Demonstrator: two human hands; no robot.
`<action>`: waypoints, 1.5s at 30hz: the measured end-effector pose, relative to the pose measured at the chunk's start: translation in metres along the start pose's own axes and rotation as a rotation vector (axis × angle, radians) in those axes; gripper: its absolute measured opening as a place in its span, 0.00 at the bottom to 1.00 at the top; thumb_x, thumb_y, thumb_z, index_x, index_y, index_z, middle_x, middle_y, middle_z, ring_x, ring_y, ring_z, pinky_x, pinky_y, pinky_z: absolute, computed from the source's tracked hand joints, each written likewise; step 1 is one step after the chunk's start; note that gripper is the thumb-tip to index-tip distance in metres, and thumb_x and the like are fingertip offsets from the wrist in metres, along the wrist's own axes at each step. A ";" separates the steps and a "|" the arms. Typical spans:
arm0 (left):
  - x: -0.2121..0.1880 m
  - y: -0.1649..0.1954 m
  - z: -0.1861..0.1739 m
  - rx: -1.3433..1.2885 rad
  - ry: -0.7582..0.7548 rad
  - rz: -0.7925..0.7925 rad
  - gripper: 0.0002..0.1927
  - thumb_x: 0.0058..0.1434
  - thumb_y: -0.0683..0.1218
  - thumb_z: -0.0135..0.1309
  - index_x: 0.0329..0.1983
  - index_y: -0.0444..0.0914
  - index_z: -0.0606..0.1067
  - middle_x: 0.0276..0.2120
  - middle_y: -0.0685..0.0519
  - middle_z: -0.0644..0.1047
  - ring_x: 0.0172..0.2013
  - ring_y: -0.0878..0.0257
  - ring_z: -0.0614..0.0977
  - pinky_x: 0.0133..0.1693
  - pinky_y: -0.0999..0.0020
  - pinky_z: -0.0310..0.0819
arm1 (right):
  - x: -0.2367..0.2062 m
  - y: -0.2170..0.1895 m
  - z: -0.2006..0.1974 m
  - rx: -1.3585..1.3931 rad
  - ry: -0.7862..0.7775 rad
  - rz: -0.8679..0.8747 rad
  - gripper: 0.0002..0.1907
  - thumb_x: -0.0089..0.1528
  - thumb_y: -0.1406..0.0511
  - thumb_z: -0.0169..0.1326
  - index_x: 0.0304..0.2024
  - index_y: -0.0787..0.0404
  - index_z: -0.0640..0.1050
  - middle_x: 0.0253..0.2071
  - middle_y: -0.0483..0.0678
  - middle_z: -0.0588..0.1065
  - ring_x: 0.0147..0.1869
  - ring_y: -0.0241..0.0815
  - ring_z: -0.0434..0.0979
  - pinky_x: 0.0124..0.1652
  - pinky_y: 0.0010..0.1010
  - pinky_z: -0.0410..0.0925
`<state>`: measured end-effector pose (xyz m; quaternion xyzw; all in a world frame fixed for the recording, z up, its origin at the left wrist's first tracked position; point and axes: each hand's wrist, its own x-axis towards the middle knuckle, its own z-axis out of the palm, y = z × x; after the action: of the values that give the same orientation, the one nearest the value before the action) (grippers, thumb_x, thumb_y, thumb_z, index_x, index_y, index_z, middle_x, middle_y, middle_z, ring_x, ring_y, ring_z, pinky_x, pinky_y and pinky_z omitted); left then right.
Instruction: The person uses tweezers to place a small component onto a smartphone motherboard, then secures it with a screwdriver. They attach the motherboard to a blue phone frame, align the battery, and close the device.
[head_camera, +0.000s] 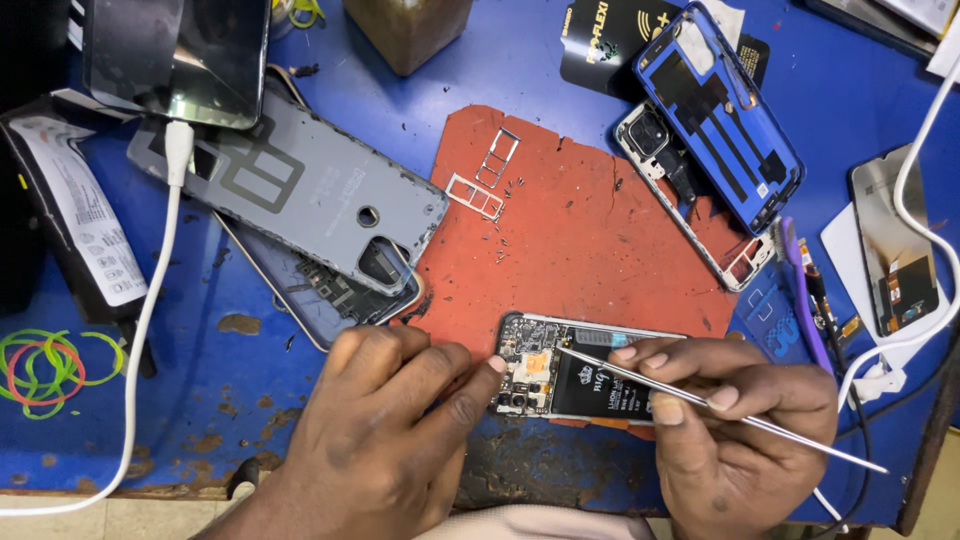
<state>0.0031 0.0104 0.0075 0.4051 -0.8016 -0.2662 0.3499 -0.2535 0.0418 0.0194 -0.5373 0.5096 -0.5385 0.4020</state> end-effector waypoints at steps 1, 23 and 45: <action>0.000 0.000 0.000 0.005 0.007 -0.008 0.22 0.47 0.36 0.59 0.48 0.32 0.81 0.45 0.48 0.77 0.45 0.54 0.76 0.48 0.57 0.68 | 0.000 0.000 0.000 -0.001 -0.005 -0.004 0.16 0.70 0.75 0.57 0.48 0.59 0.63 0.43 0.59 0.77 0.52 0.50 0.84 0.59 0.48 0.79; -0.003 0.000 0.000 0.095 -0.055 0.089 0.22 0.49 0.42 0.57 0.49 0.32 0.79 0.46 0.48 0.75 0.47 0.54 0.75 0.46 0.57 0.66 | 0.005 -0.014 -0.004 0.052 -0.101 -0.035 0.06 0.69 0.70 0.53 0.48 0.62 0.78 0.29 0.48 0.73 0.36 0.40 0.76 0.42 0.38 0.72; -0.007 -0.010 0.007 0.075 -0.003 0.071 0.24 0.42 0.41 0.57 0.46 0.34 0.80 0.44 0.48 0.77 0.43 0.52 0.76 0.46 0.54 0.68 | 0.033 -0.034 0.032 -0.964 -0.692 -0.467 0.24 0.57 0.67 0.60 0.57 0.66 0.80 0.27 0.41 0.66 0.29 0.37 0.72 0.28 0.33 0.64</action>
<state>0.0058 0.0121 -0.0065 0.3888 -0.8254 -0.2241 0.3426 -0.2218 0.0108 0.0555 -0.8977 0.4048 -0.1176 0.1283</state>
